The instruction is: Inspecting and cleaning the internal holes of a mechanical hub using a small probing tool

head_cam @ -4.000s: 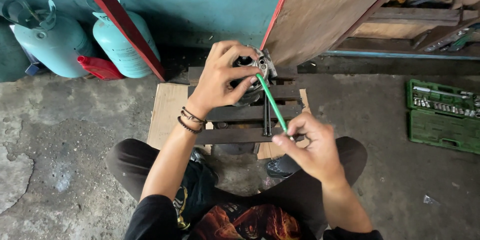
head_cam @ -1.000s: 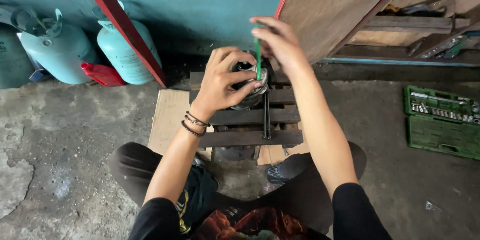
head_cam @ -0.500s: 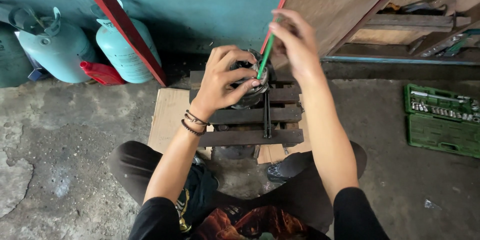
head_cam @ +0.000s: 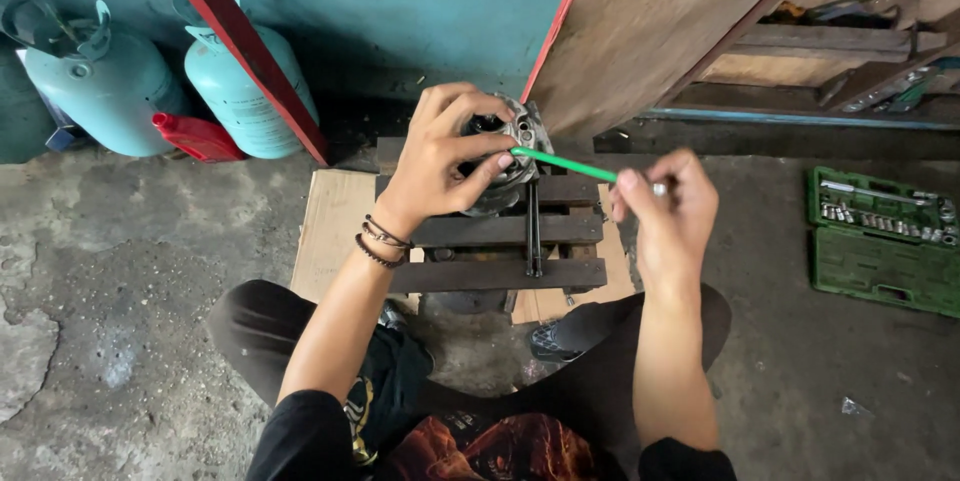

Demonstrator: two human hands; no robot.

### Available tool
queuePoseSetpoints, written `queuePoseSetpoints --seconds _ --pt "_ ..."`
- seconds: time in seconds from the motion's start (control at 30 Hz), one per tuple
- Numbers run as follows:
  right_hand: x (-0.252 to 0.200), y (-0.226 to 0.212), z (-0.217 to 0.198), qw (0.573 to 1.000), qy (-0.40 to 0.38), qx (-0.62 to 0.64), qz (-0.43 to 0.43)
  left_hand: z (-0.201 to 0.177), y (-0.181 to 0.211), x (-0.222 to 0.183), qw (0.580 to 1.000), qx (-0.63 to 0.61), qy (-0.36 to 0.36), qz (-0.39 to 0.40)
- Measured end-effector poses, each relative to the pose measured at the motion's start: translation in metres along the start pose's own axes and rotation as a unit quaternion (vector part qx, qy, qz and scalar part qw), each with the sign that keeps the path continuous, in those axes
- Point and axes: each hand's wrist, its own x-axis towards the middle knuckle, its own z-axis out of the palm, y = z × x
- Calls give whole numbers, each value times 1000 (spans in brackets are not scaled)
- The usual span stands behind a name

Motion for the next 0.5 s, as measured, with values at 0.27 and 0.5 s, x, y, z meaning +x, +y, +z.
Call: queuePoseSetpoints --seconds 0.27,0.5 --pt "-41 -19 -1 994 -49 -94 19 -1 1 3 1000 6 -11 0" --pt "-59 -24 7 994 -47 -99 14 0 1 2 1000 9 -14 7"
